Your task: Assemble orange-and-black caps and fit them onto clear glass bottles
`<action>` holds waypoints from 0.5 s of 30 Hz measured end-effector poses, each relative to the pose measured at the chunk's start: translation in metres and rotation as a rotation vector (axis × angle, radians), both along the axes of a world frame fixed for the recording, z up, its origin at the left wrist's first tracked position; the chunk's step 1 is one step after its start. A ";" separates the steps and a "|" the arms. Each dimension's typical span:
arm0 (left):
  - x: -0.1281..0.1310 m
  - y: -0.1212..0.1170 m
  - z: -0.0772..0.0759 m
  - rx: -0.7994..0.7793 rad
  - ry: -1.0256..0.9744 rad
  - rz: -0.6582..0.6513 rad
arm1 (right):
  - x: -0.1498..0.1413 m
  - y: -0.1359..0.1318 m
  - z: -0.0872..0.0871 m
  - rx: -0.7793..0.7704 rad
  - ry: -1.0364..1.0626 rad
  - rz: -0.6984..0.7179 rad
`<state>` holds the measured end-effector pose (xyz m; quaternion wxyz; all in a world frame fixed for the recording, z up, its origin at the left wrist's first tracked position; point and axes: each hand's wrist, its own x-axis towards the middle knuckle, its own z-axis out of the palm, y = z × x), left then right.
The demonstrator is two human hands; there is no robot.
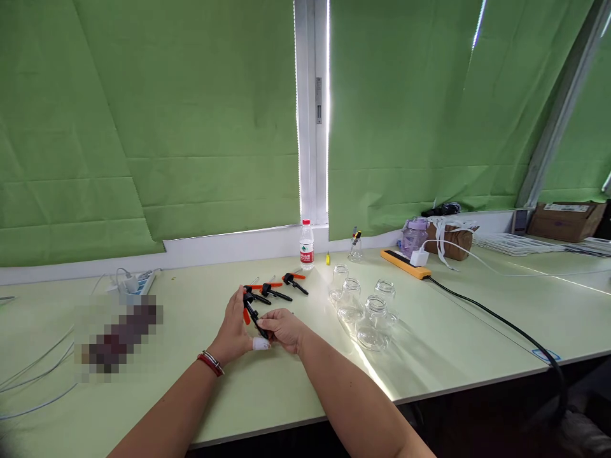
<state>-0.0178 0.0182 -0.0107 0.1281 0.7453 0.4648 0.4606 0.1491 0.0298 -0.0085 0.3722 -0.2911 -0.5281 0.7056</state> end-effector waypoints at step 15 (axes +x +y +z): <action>0.009 -0.018 0.019 0.165 0.109 0.006 | 0.000 -0.007 0.008 -0.042 0.078 0.053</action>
